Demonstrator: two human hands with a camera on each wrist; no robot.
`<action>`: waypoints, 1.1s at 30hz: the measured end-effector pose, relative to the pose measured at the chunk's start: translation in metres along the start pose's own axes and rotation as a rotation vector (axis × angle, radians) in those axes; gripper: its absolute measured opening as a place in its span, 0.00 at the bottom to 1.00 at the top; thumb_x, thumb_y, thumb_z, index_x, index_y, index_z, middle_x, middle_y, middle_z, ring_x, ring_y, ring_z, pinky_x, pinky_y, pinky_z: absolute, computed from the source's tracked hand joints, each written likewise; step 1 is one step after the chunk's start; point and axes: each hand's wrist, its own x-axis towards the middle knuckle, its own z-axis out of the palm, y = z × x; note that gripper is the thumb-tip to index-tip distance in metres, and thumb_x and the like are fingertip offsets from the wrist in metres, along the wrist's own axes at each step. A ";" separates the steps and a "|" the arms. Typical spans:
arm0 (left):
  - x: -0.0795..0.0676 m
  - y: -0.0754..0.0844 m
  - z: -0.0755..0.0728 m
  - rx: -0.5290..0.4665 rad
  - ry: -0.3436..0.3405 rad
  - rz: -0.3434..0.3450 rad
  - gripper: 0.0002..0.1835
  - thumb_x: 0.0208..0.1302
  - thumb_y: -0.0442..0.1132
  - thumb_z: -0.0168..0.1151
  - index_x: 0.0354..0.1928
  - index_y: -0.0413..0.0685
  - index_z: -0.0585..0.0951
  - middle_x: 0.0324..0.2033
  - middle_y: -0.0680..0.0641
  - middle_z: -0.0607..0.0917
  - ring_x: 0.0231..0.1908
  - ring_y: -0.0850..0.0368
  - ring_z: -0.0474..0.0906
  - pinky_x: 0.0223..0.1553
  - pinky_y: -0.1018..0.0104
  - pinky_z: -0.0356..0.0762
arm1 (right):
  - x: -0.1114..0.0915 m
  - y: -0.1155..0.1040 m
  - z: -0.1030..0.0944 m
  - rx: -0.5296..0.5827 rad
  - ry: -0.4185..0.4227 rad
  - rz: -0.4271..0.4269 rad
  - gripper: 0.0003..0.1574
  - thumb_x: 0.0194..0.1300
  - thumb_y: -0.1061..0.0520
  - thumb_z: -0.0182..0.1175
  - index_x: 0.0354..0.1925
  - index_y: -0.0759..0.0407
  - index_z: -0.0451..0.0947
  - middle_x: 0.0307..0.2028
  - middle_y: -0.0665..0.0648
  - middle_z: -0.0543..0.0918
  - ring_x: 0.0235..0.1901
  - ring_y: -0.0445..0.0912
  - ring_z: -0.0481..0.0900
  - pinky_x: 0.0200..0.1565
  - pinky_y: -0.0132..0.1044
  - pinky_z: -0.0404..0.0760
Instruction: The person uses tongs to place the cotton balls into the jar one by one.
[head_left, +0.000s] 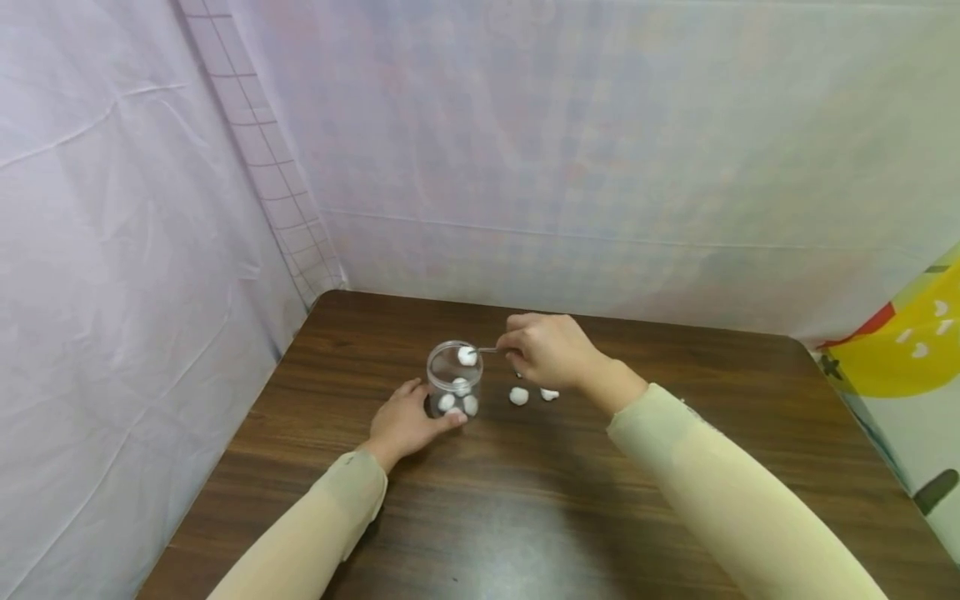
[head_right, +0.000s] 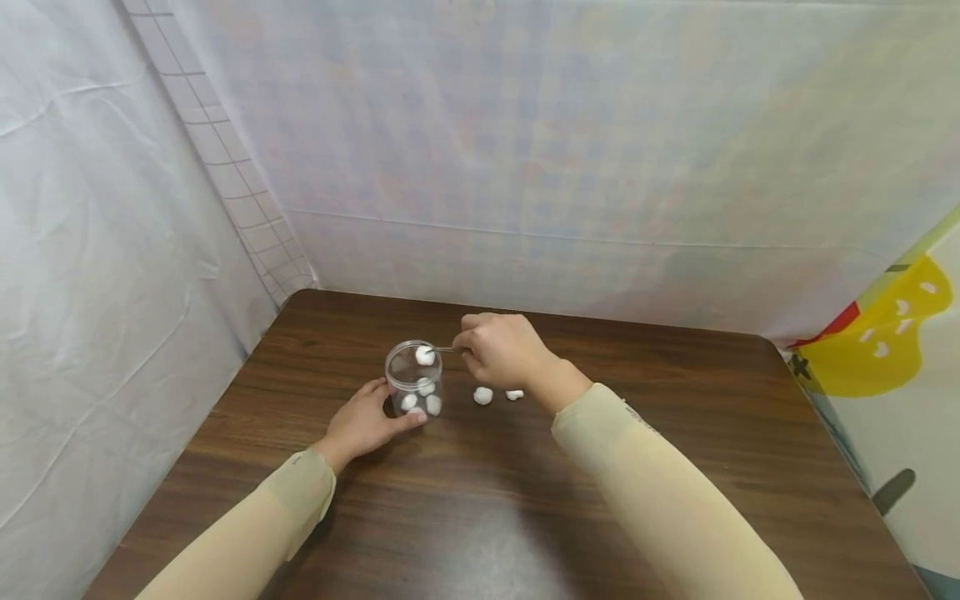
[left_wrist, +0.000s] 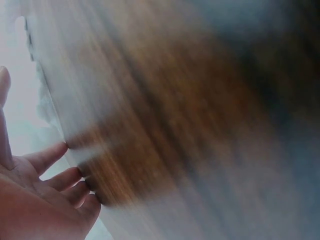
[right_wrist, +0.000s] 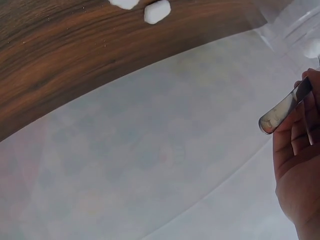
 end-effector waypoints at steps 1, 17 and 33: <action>0.000 0.000 0.000 -0.002 0.000 -0.001 0.47 0.56 0.72 0.63 0.71 0.49 0.71 0.70 0.37 0.67 0.69 0.39 0.62 0.62 0.37 0.64 | 0.000 0.000 0.001 0.000 -0.003 -0.001 0.11 0.58 0.59 0.65 0.39 0.51 0.89 0.30 0.46 0.78 0.22 0.38 0.73 0.19 0.35 0.73; -0.001 0.002 0.001 0.004 0.001 0.004 0.48 0.56 0.73 0.62 0.70 0.48 0.71 0.70 0.37 0.67 0.69 0.40 0.62 0.62 0.37 0.64 | -0.002 -0.007 0.008 0.007 -0.045 0.003 0.12 0.56 0.60 0.63 0.37 0.50 0.89 0.28 0.44 0.75 0.23 0.37 0.70 0.20 0.34 0.73; -0.002 0.002 0.000 0.000 0.002 -0.002 0.47 0.56 0.72 0.63 0.70 0.49 0.71 0.70 0.38 0.67 0.69 0.40 0.61 0.62 0.37 0.64 | -0.012 0.005 0.001 -0.009 -0.006 0.007 0.10 0.57 0.59 0.64 0.38 0.51 0.89 0.29 0.45 0.76 0.23 0.38 0.73 0.20 0.37 0.74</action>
